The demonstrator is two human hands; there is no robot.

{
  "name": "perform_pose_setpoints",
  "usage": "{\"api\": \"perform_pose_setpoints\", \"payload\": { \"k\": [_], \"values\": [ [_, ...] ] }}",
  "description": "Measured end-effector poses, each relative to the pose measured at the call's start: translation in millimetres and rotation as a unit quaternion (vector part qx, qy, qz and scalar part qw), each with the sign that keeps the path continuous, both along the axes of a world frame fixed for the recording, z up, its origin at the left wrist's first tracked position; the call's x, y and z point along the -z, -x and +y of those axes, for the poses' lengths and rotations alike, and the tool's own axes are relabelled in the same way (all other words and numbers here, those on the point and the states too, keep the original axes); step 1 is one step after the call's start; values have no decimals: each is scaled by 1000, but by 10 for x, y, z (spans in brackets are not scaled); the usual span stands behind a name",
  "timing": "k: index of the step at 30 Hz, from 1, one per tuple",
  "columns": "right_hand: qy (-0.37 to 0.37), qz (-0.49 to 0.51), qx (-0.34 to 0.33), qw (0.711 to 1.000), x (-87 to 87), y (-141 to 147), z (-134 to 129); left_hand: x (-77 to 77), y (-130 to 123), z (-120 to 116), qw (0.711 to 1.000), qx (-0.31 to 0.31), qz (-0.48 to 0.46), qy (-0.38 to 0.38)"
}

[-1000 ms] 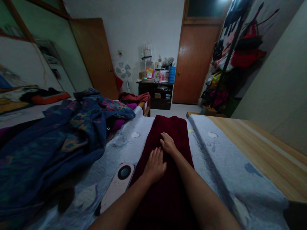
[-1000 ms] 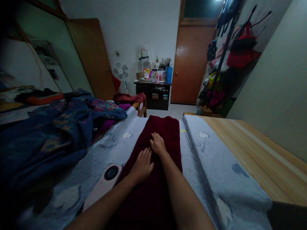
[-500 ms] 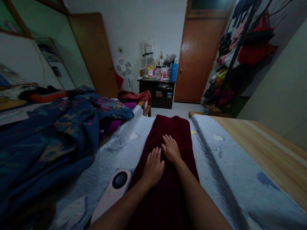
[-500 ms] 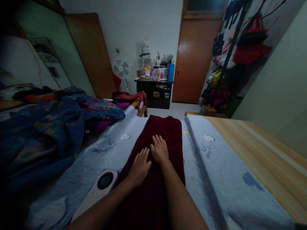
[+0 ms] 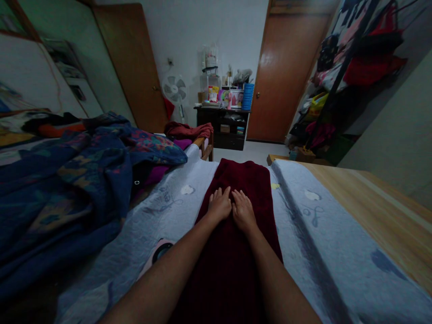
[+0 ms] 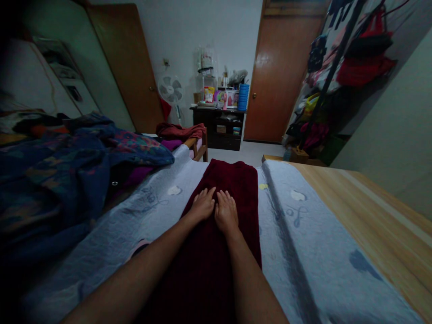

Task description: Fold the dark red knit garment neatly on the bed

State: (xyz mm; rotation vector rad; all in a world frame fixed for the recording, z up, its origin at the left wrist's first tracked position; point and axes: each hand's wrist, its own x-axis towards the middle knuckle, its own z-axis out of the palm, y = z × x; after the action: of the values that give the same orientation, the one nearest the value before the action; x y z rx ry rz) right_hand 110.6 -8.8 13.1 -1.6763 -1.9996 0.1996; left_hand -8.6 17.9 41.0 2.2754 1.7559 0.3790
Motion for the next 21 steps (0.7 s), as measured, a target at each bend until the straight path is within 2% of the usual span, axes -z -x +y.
{"api": "perform_pose_setpoints", "payload": {
  "k": [3,7,10,12,14,17,19,21],
  "values": [
    [9,-5,27,1000,-17,11,-20,3,-77,124,1000,-21,-8,8],
    [9,5,96,995,-1,0,-44,151,-139,174,997,-63,-26,-19],
    [-2,34,149,988,19,-41,-47,225,-137,152,990,-120,-46,-50],
    [-13,64,163,984,13,-90,-39,208,-104,144,983,-161,-75,-48],
    [-26,106,164,980,-15,-153,-27,161,-42,155,975,-177,-125,-48],
    [-40,195,172,965,-79,-258,-1,115,83,211,957,-167,-235,-36],
    [-31,253,192,948,-109,-325,23,126,160,261,931,-180,-318,7],
    [-4,298,211,931,-112,-385,54,150,215,302,893,-175,-408,68]
  ]
}}
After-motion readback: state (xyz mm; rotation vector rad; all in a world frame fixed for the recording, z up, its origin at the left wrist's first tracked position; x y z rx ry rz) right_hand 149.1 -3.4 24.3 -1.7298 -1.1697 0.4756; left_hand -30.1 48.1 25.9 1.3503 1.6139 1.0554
